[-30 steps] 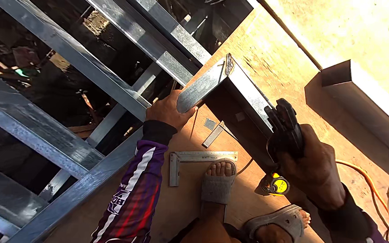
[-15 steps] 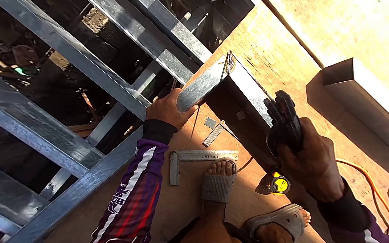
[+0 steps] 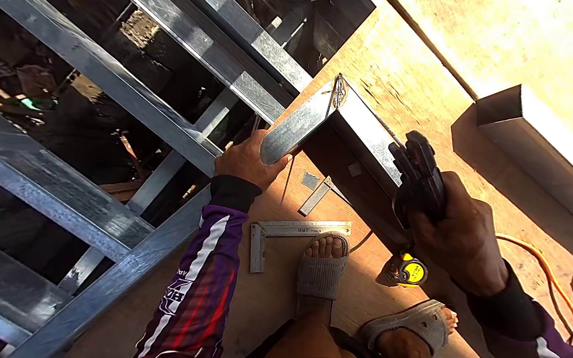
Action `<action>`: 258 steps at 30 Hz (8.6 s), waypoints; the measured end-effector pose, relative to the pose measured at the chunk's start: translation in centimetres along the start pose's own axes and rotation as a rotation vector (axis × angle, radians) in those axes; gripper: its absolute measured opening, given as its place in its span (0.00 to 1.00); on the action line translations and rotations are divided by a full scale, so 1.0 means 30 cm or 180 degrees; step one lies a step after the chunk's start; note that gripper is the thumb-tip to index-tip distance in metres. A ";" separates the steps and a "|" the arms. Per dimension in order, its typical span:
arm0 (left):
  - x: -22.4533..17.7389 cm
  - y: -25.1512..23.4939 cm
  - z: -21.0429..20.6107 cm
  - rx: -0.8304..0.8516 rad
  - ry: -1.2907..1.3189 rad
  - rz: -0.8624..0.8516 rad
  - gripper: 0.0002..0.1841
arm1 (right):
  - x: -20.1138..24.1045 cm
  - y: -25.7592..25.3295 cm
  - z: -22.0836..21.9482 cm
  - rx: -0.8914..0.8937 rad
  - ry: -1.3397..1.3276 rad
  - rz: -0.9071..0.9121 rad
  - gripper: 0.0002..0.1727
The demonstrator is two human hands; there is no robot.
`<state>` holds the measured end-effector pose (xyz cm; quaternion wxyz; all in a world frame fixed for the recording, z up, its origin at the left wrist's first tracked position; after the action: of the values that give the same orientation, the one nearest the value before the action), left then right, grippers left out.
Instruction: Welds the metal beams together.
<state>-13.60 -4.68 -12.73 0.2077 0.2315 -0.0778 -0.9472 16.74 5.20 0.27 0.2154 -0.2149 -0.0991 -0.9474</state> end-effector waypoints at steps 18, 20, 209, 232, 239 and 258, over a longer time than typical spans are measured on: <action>0.001 -0.002 -0.001 0.0040 -0.0059 0.0032 0.40 | 0.007 -0.006 0.000 0.0040 -0.0008 -0.0014 0.15; 0.000 -0.002 0.001 0.0048 -0.0066 0.0063 0.40 | 0.008 -0.006 0.001 0.0043 -0.0005 -0.0002 0.16; 0.001 -0.003 0.003 0.0126 -0.0011 0.0093 0.41 | -0.024 0.014 0.027 -0.0201 0.0305 0.0342 0.18; 0.007 0.002 -0.002 0.0037 0.0006 0.0027 0.41 | -0.055 0.102 0.059 0.0195 0.0350 0.0307 0.18; 0.005 0.000 -0.001 0.0060 0.0005 0.0054 0.41 | -0.052 0.094 0.051 0.0207 0.0367 0.0296 0.18; -0.002 -0.001 0.005 0.0057 -0.0012 0.0059 0.39 | -0.060 0.100 0.051 0.0246 0.0353 0.0290 0.20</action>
<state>-13.62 -4.63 -12.59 0.2142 0.2308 -0.0888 -0.9450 20.12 3.64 1.10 0.2716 -0.1579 -0.1136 -0.9426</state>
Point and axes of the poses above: each hand's wrist, its own y-axis away from the middle knuckle, its own z-axis out of the back of the hand, x = y × z, the point moved 3 cm from there along -y, towards the middle knuckle, and after that the axes turned 14 degrees about -z, right-handed, at the moved point
